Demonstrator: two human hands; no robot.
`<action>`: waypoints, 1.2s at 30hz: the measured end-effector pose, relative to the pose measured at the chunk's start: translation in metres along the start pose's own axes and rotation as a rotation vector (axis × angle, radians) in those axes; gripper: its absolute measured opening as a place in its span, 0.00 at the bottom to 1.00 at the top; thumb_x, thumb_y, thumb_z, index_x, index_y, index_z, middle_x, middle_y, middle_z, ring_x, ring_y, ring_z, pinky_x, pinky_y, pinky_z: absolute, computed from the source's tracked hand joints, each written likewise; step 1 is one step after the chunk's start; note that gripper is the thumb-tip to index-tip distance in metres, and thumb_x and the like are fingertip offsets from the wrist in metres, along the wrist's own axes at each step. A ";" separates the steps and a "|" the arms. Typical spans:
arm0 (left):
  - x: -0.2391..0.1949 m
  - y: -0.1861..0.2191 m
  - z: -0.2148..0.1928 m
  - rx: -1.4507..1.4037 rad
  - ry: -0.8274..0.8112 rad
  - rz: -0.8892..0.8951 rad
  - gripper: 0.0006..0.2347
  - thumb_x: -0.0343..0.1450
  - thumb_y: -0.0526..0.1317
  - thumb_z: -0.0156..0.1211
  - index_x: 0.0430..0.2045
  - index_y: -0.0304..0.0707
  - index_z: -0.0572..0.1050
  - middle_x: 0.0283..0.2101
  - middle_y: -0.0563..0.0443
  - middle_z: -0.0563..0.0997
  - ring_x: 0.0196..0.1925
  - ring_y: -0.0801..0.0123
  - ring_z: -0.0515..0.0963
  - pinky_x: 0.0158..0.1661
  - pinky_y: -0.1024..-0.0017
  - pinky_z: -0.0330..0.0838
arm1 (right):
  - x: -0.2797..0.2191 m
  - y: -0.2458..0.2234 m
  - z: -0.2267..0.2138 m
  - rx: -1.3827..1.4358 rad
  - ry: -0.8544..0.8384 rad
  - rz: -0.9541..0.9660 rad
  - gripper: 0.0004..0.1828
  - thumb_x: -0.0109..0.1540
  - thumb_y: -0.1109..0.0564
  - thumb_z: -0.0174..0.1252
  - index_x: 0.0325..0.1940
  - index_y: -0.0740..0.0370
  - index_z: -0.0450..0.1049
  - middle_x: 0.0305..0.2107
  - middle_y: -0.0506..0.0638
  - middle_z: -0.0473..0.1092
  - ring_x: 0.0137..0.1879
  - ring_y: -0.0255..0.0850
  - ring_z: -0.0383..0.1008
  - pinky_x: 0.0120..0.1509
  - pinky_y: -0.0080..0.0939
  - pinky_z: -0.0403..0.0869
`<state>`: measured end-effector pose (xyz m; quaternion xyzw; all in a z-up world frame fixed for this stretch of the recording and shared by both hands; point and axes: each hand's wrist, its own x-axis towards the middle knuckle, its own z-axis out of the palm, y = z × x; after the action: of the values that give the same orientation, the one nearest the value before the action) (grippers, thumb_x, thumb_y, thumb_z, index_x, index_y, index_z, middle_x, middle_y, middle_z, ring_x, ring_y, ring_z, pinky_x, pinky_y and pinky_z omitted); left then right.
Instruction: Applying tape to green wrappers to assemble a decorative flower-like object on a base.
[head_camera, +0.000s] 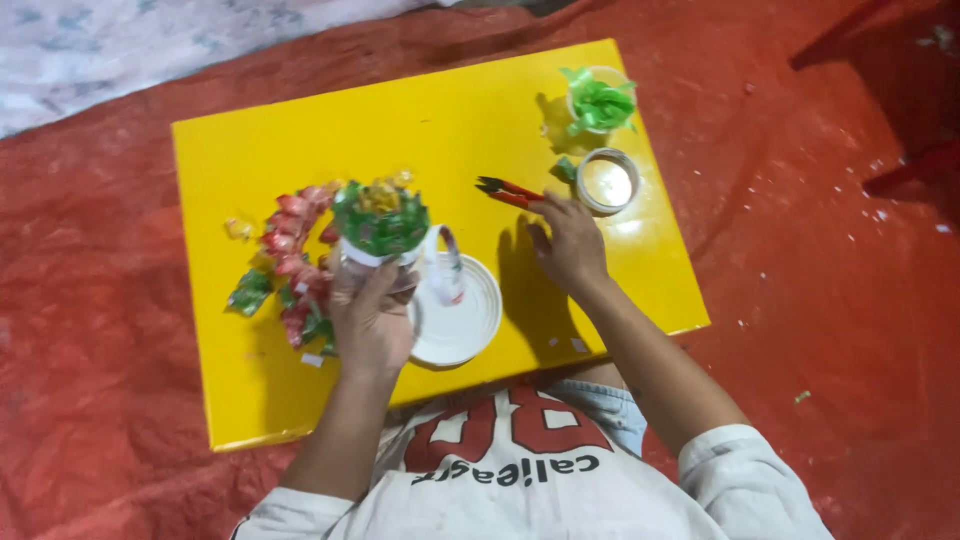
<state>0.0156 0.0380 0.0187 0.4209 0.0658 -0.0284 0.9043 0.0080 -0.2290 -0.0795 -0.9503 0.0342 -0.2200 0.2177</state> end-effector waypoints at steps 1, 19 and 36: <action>-0.003 0.001 0.000 0.002 0.016 0.019 0.10 0.67 0.29 0.66 0.39 0.45 0.80 0.37 0.53 0.86 0.37 0.67 0.87 0.39 0.74 0.84 | 0.007 0.002 0.009 0.015 -0.006 -0.019 0.15 0.59 0.59 0.67 0.51 0.55 0.81 0.46 0.56 0.78 0.56 0.56 0.77 0.60 0.52 0.74; -0.004 0.006 -0.006 -0.048 -0.027 0.075 0.14 0.63 0.27 0.73 0.39 0.44 0.81 0.38 0.49 0.86 0.39 0.65 0.87 0.41 0.68 0.86 | 0.052 -0.031 -0.018 -0.162 -0.676 0.335 0.29 0.55 0.57 0.69 0.61 0.52 0.75 0.40 0.53 0.79 0.49 0.49 0.81 0.56 0.48 0.79; 0.008 -0.049 -0.052 0.069 -0.125 0.168 0.16 0.62 0.26 0.72 0.40 0.45 0.81 0.42 0.46 0.86 0.48 0.63 0.84 0.51 0.59 0.81 | -0.015 -0.034 -0.075 1.045 -0.573 0.445 0.24 0.74 0.45 0.36 0.47 0.64 0.72 0.15 0.45 0.55 0.17 0.32 0.52 0.22 0.32 0.56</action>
<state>0.0138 0.0461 -0.0526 0.4531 -0.0274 0.0188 0.8908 -0.0395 -0.2261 -0.0107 -0.7099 0.0593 0.1059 0.6937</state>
